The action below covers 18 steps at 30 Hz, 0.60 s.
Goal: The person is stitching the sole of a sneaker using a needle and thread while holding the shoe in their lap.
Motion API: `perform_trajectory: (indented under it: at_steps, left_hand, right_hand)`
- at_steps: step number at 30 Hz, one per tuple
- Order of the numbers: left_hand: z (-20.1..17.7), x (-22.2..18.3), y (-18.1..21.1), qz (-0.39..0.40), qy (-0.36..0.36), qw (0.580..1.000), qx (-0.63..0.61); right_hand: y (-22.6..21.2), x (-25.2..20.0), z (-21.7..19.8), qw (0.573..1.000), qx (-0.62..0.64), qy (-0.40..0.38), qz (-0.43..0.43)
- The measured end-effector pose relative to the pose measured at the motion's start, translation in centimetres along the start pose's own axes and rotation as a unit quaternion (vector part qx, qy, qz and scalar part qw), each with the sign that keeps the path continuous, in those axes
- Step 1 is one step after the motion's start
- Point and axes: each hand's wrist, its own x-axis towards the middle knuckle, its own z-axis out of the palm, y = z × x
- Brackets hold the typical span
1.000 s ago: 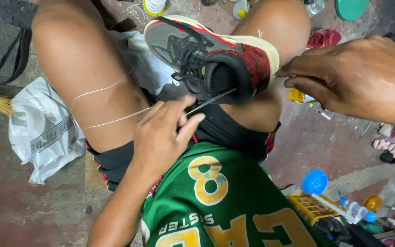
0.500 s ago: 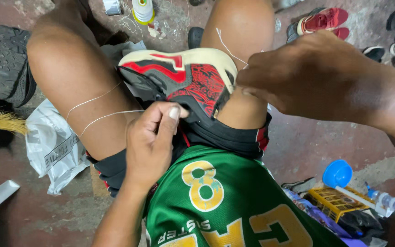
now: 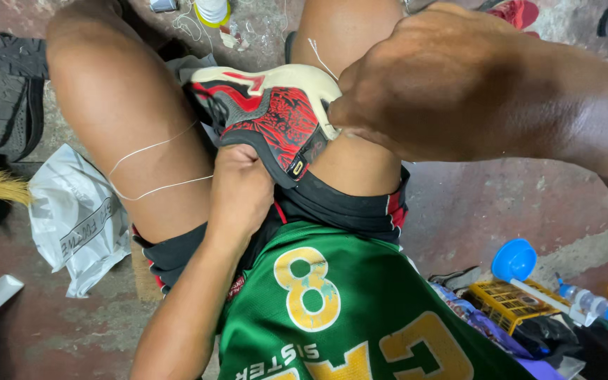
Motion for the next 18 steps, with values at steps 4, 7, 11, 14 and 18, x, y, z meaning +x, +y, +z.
perform_trajectory:
  at_steps: [4, 7, 11, 14, 18]
  left_hand:
    - [-0.7, 1.1, -1.2, -0.080, -0.017, 0.993, -0.086]
    - [-1.5, 1.4, -1.6, -0.110, -0.012, 0.992, -0.058]
    - [-1.2, 1.5, -1.5, -0.026, -0.061, 0.985, -0.161]
    - [-0.7, 1.0, -1.1, 0.022, -0.043, 0.992, -0.120]
    - [-0.5, 0.6, -1.1, 0.037, -0.032, 0.997, -0.064]
  right_hand:
    - [0.0, 0.9, -0.4, 0.999, -0.015, 0.025, -0.033]
    - [0.2, 1.1, -0.4, 0.998, -0.012, 0.036, -0.045]
    - [0.1, 1.4, -0.5, 0.997, -0.012, 0.052, -0.055]
    - [-0.1, 1.6, -0.7, 0.995, -0.022, 0.074, -0.069]
    - [-0.7, 1.3, -0.4, 0.988, -0.028, 0.110, -0.105]
